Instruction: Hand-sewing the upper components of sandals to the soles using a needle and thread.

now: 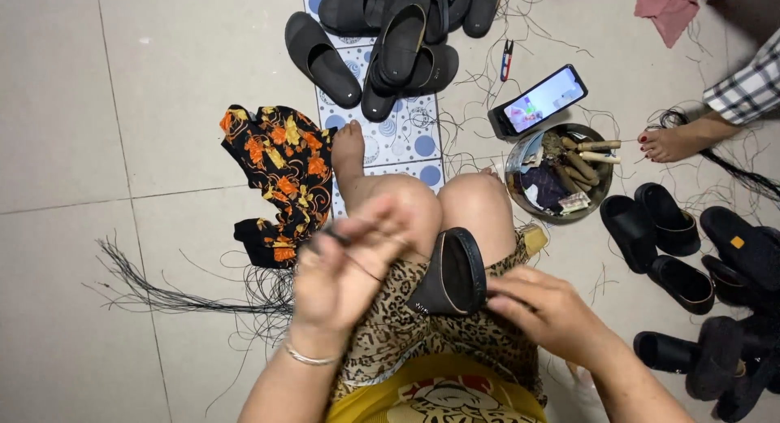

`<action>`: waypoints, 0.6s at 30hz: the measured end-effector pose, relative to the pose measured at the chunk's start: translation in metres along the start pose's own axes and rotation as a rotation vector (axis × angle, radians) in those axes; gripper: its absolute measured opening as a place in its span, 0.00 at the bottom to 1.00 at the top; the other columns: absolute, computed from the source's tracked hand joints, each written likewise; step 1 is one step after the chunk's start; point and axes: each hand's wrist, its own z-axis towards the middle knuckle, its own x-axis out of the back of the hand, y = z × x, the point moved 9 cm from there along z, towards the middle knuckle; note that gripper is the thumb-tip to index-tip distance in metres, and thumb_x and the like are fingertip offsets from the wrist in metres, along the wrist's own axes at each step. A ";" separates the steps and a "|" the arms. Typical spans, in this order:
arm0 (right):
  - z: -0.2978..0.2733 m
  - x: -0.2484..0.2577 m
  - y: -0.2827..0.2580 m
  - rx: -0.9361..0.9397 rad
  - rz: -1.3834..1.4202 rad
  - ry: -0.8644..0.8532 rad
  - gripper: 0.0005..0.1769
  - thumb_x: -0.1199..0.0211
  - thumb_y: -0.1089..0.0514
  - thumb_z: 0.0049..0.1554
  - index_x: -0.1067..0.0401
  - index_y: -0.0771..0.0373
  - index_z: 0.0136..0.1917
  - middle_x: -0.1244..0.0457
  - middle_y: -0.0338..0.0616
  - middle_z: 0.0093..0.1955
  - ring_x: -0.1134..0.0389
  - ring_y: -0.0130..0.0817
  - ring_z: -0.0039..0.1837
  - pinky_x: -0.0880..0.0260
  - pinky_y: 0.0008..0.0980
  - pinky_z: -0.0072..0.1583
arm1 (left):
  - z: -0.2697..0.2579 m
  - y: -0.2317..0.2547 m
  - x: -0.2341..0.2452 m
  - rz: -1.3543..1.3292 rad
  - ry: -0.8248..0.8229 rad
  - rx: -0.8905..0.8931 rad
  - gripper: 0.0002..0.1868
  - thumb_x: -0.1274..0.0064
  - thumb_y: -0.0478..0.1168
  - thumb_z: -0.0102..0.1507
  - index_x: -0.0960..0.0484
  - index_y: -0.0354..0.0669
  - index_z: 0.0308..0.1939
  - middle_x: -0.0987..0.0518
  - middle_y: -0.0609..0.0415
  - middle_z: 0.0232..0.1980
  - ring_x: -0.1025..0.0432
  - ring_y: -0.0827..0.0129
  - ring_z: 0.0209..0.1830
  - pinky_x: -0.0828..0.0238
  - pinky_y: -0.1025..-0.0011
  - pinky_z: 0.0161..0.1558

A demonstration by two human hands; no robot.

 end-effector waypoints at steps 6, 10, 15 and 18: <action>0.006 -0.020 0.038 -0.177 0.908 0.097 0.20 0.53 0.71 0.49 0.31 0.69 0.19 0.26 0.56 0.45 0.39 0.35 0.26 0.42 0.26 0.27 | -0.008 0.006 0.089 -0.228 0.275 -0.017 0.23 0.60 0.47 0.74 0.18 0.34 0.36 0.42 0.63 0.20 0.49 0.77 0.19 0.46 0.75 0.25; 0.028 -0.009 0.063 0.024 1.102 0.351 0.29 0.55 0.47 0.71 0.45 0.58 0.28 0.47 0.44 0.22 0.52 0.25 0.16 0.46 0.23 0.17 | -0.020 -0.008 0.144 0.198 0.394 -0.119 0.29 0.65 0.47 0.75 0.19 0.29 0.31 0.56 0.66 0.14 0.58 0.77 0.12 0.53 0.76 0.17; 0.019 0.034 -0.018 0.156 0.782 0.344 0.37 0.53 0.47 0.69 0.42 0.58 0.18 0.41 0.46 0.21 0.53 0.21 0.18 0.51 0.21 0.20 | 0.010 -0.025 -0.003 0.914 -0.142 0.091 0.17 0.48 0.36 0.67 0.22 0.15 0.47 0.21 0.40 0.35 0.22 0.55 0.38 0.21 0.67 0.51; 0.004 0.043 -0.063 0.223 0.542 0.191 0.08 0.39 0.66 0.52 0.25 0.64 0.31 0.31 0.45 0.45 0.34 0.29 0.42 0.32 0.25 0.46 | -0.003 -0.045 -0.043 1.311 -0.196 0.013 0.22 0.31 0.41 0.55 0.24 0.42 0.47 0.20 0.55 0.38 0.23 0.66 0.31 0.25 0.71 0.35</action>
